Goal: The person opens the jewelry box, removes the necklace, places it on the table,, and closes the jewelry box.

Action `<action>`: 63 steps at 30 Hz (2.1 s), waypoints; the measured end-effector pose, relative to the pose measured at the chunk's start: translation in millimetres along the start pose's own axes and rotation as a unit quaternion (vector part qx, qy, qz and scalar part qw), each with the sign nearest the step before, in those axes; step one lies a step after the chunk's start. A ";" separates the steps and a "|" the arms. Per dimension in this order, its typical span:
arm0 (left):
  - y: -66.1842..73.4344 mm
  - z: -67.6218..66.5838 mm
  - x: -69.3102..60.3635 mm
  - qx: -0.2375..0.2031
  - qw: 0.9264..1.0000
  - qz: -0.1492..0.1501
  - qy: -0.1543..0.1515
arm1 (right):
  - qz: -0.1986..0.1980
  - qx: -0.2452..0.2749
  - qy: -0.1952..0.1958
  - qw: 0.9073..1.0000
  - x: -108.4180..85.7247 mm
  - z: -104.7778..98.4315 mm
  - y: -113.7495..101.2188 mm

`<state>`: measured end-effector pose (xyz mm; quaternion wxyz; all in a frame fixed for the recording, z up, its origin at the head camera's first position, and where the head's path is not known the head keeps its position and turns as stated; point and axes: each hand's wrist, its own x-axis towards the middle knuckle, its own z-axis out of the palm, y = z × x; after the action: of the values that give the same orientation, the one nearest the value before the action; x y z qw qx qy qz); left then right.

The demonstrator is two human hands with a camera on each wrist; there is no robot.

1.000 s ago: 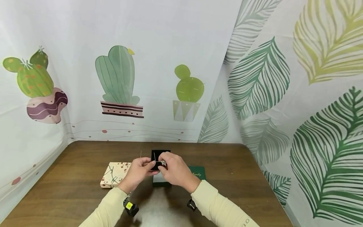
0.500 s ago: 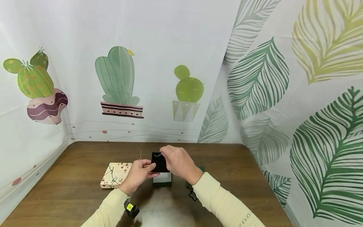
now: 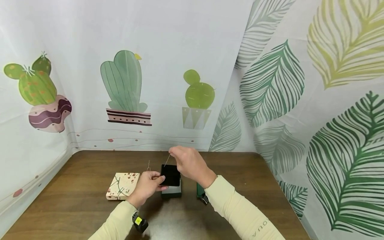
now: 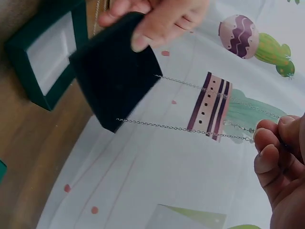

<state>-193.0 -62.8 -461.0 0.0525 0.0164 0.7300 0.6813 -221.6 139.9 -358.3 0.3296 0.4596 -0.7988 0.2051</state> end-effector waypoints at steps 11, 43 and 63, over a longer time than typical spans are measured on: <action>-2.8 -3.3 4.1 0.006 1.000 -0.010 -0.003 | -0.015 -0.005 0.018 1.000 16.2 -12.7 4.7; -0.3 -5.0 1.1 -0.024 1.000 0.010 -0.002 | 0.244 0.079 0.115 0.960 21.9 -27.4 23.6; -5.9 -9.3 0.8 -0.004 0.999 -0.004 0.037 | 0.211 0.056 0.069 0.974 19.2 -47.6 28.5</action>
<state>-194.5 -72.3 -466.3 0.0284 -0.0121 0.7290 0.6838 -237.1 172.5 -312.1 0.3065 0.2837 -0.8403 0.3457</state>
